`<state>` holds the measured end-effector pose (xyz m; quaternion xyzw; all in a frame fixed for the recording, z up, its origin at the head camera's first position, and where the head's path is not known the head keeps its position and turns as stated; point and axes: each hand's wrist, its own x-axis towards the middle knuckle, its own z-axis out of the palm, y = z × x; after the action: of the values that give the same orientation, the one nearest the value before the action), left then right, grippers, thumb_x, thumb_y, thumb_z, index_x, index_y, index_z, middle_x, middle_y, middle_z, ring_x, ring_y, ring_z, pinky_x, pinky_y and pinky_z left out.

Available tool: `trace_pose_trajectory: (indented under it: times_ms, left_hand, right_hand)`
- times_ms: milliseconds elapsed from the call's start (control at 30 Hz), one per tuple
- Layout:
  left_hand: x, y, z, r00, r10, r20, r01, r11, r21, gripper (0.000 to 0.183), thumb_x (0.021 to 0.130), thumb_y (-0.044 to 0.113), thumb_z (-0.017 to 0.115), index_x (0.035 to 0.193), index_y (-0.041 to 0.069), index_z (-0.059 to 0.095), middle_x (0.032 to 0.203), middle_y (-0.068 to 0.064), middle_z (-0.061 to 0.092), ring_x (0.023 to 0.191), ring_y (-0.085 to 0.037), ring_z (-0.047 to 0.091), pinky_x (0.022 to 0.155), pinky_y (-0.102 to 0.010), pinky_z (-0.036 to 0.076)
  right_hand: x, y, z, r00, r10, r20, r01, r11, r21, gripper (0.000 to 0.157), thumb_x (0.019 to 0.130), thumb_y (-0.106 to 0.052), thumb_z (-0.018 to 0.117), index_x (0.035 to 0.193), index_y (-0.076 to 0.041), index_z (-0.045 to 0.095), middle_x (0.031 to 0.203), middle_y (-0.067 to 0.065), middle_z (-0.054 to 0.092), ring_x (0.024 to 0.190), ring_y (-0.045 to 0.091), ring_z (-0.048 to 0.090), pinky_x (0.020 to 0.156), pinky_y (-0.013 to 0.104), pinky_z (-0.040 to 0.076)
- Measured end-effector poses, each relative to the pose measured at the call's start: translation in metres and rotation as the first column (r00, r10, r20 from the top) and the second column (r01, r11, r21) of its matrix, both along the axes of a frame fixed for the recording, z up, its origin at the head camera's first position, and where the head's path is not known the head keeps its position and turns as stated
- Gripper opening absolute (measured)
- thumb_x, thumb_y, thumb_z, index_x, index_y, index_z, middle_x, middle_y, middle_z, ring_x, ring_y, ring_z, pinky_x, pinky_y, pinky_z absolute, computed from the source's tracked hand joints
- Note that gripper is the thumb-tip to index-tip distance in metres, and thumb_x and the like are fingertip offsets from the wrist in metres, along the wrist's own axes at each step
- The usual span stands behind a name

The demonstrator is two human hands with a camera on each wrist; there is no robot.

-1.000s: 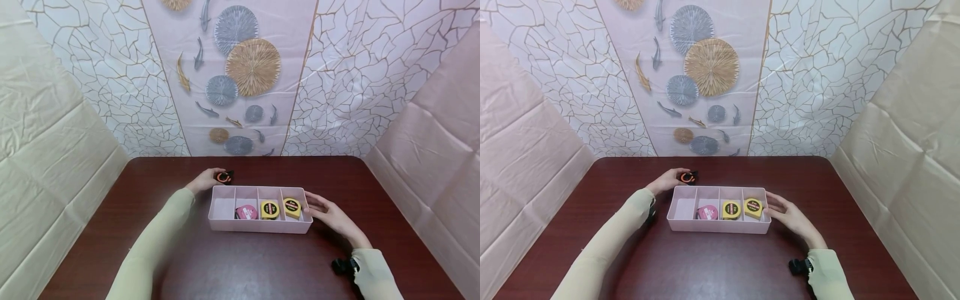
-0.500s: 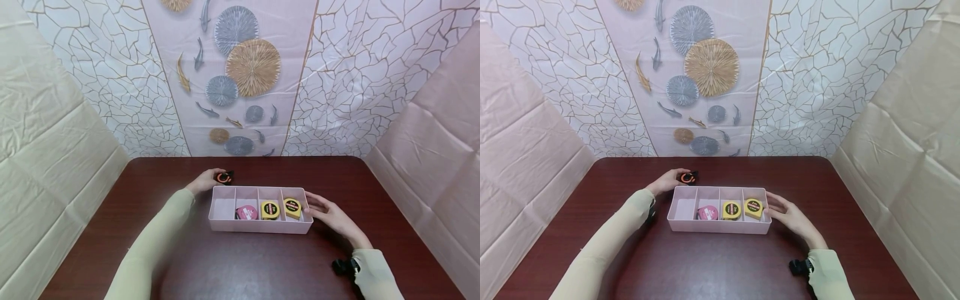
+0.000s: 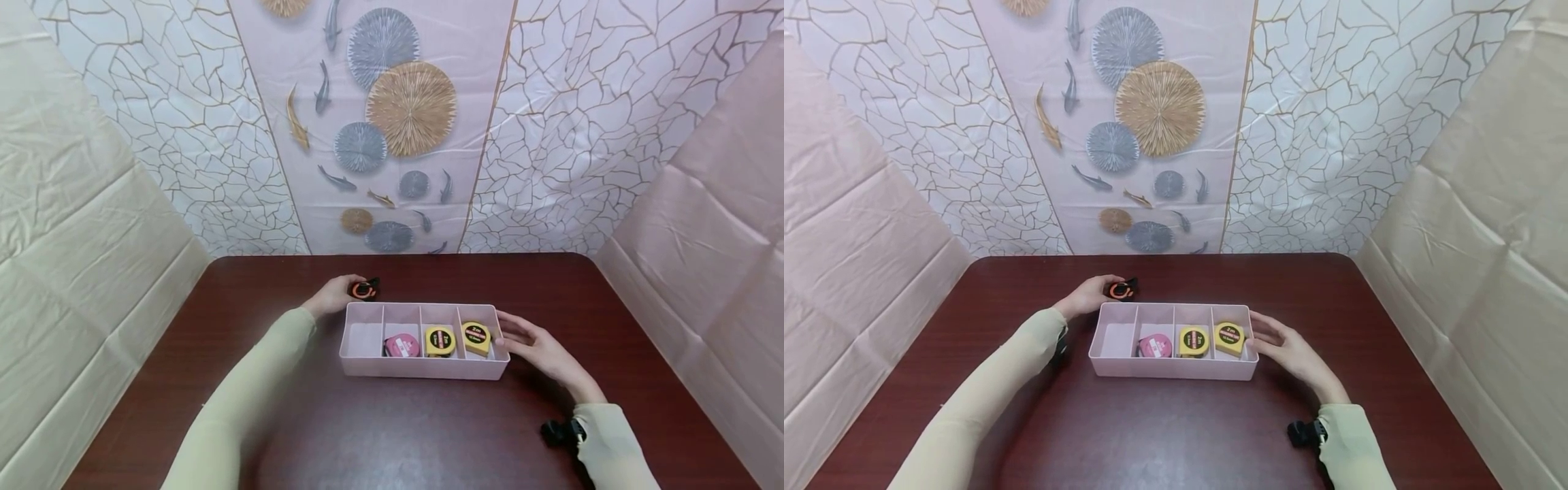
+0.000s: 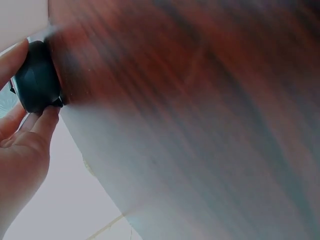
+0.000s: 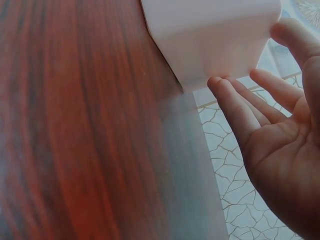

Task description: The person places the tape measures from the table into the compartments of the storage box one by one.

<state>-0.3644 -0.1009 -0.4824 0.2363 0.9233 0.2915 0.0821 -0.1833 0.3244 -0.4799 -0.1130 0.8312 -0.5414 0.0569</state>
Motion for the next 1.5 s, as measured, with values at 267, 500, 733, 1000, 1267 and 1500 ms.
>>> trace_pose_trajectory:
  times_ms: [267, 500, 733, 1000, 1267, 1500]
  left_hand:
    - [0.005, -0.008, 0.003, 1.0, -0.026, -0.014, 0.026, 0.999, -0.038, 0.053, 0.088, 0.021, 0.077, 0.134, 0.0, 0.061, 0.127, -0.017, 0.066, 0.12, -0.029, 0.06, 0.104, -0.043, 0.046]
    - [0.014, -0.015, 0.008, 0.999, -0.035, -0.037, 0.033, 0.998, -0.045, 0.048, 0.086, 0.018, 0.077, 0.128, -0.001, 0.063, 0.119, -0.015, 0.068, 0.111, -0.028, 0.062, 0.1, -0.044, 0.048]
    - [0.015, -0.028, 0.007, 0.999, -0.038, -0.037, 0.037, 0.999, -0.017, 0.053, 0.082, 0.018, 0.083, 0.127, -0.002, 0.064, 0.117, -0.013, 0.07, 0.108, -0.025, 0.064, 0.099, -0.043, 0.049]
    - [0.012, -0.037, 0.023, 0.997, -0.024, -0.075, 0.024, 1.0, 0.009, 0.061, 0.077, 0.024, 0.087, 0.128, 0.0, 0.064, 0.117, -0.013, 0.07, 0.108, -0.025, 0.064, 0.096, -0.042, 0.049]
    - [0.013, -0.049, 0.04, 0.999, 0.014, -0.043, -0.013, 1.0, 0.013, 0.062, 0.08, 0.024, 0.086, 0.131, 0.002, 0.062, 0.119, -0.013, 0.07, 0.109, -0.024, 0.063, 0.096, -0.042, 0.048]
    - [0.011, -0.056, 0.056, 0.997, 0.026, -0.078, -0.025, 1.0, 0.009, 0.063, 0.079, 0.024, 0.086, 0.133, 0.002, 0.061, 0.118, -0.012, 0.07, 0.107, -0.024, 0.062, 0.096, -0.041, 0.047]
  right_hand:
    - [0.0, 0.0, 0.0, 1.0, 0.003, 0.002, -0.003, 1.0, 0.006, 0.066, 0.098, -0.018, 0.068, 0.155, -0.006, 0.038, 0.152, 0.026, 0.042, 0.131, 0.046, 0.05, 0.09, 0.018, 0.047]
    - [0.001, 0.0, 0.001, 1.0, -0.007, 0.013, 0.007, 1.0, 0.012, 0.067, 0.097, -0.021, 0.069, 0.155, -0.006, 0.038, 0.153, 0.025, 0.041, 0.132, 0.045, 0.049, 0.091, 0.018, 0.046]
    - [0.002, 0.0, 0.001, 0.999, -0.01, 0.038, 0.01, 1.0, 0.014, 0.068, 0.097, -0.024, 0.069, 0.155, -0.008, 0.038, 0.154, 0.023, 0.041, 0.133, 0.043, 0.049, 0.093, 0.021, 0.047]
    - [0.002, 0.001, 0.003, 0.999, -0.016, 0.034, 0.016, 1.0, 0.025, 0.068, 0.097, -0.023, 0.069, 0.156, -0.01, 0.037, 0.155, 0.022, 0.04, 0.133, 0.043, 0.05, 0.094, 0.024, 0.048]
    - [0.002, 0.0, 0.004, 0.999, -0.016, 0.028, 0.016, 1.0, 0.022, 0.068, 0.097, -0.022, 0.069, 0.156, -0.009, 0.037, 0.154, 0.023, 0.041, 0.132, 0.044, 0.05, 0.093, 0.023, 0.048]
    - [0.001, 0.0, 0.003, 1.0, -0.011, 0.02, 0.011, 1.0, 0.022, 0.068, 0.097, -0.02, 0.069, 0.156, -0.008, 0.037, 0.153, 0.024, 0.041, 0.132, 0.044, 0.05, 0.092, 0.02, 0.047]
